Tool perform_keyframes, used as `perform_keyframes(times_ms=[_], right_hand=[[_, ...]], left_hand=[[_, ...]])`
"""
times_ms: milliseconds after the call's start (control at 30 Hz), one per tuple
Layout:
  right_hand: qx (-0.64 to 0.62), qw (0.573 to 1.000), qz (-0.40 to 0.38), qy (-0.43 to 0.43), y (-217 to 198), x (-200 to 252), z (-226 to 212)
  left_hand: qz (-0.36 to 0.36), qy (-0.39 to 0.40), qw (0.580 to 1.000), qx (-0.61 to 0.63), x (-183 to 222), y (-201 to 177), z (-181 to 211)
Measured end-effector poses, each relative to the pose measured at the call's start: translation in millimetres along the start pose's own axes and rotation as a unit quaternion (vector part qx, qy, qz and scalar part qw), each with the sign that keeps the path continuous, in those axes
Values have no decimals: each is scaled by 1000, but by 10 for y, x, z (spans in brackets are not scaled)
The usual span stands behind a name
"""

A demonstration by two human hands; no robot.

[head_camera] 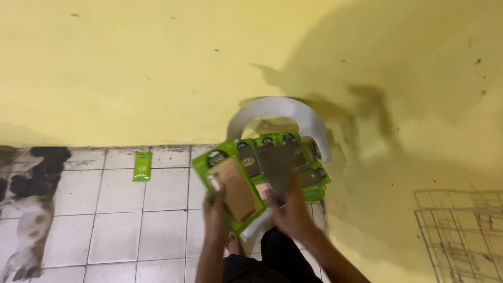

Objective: The person picks up packaged phone cases from a white plastic chair, wipes each package with a cloth, and hangs them on a wall-mounted wire grid display. The person repeats this process for multiple phone cases of different colors.

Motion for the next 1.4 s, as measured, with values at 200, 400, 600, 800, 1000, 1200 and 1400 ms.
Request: perform_keyframes(times_ms=[200,400,600,800,1000,1200,1400], right_hand=[[255,942,-158,-149,297,-10,488],[127,966,-37,221,-619,-577,2755],[149,952,-81,254,-637,-993,4139],[13,946,-122,299,-556,-1030,4754],[159,954,-162,198,-594,-985,4705],[245,962,-122,14,-379,-1147,3877],[36,966,-217,134,560,-886,2900]], left_hand=[[-69,-46,983,167,-318,661,-776],[-11,-140,989,43,-531,644,-1011],[57,-154,985,59,-696,876,-1055],[124,-140,977,103,-402,798,-974],[186,-113,962,162,14,295,-1075],[204,-47,964,164,199,-116,-1144],[220,-29,947,233,291,-528,-1051]])
Point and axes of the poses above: each hand's wrist, its own x-axis away from the middle knuckle, its own y-axis out of the palm, z = x × y, the point moved 10 cm from there along -x, towards the middle knuckle, and after that the axes turned 10 degrees about -x, right-handed, at the moved point
